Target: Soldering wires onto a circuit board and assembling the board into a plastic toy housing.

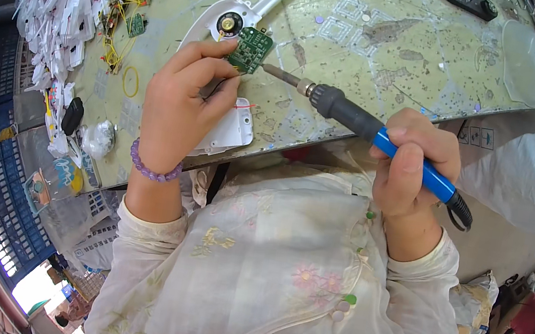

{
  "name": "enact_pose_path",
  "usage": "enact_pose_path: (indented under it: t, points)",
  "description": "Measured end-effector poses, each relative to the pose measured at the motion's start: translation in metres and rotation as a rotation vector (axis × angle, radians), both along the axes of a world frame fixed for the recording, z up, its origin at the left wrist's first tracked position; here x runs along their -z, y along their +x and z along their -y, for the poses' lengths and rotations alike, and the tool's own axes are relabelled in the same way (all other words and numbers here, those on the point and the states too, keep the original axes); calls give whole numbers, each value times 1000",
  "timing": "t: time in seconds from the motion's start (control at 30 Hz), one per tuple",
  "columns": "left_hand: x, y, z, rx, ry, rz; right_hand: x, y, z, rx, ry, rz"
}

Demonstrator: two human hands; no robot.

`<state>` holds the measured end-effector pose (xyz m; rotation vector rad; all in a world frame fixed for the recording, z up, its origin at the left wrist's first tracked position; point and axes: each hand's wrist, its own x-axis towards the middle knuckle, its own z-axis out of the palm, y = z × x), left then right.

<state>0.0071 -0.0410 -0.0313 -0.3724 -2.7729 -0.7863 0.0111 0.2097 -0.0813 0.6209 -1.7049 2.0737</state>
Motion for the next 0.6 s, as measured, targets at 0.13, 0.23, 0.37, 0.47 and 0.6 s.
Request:
enact_pose_path:
  t: [0.13,0.23,0.37,0.47,0.6]
  points:
    - [-1,-2,0,0,-7,49,-1,1,-4,-64,80,-6]
    - [-3,-2,0,-11,-14,42,-1,0,-6,-103,133,-24]
    - [-1,-3,0,-7,-26,18,-5,-1,-7,-132,178,-6]
    - [-2,-3,0,1,-49,17,-6,-1,-7,-138,194,14]
    - [-2,-3,-2,2,-63,17,-6,-1,-6,-138,191,0]
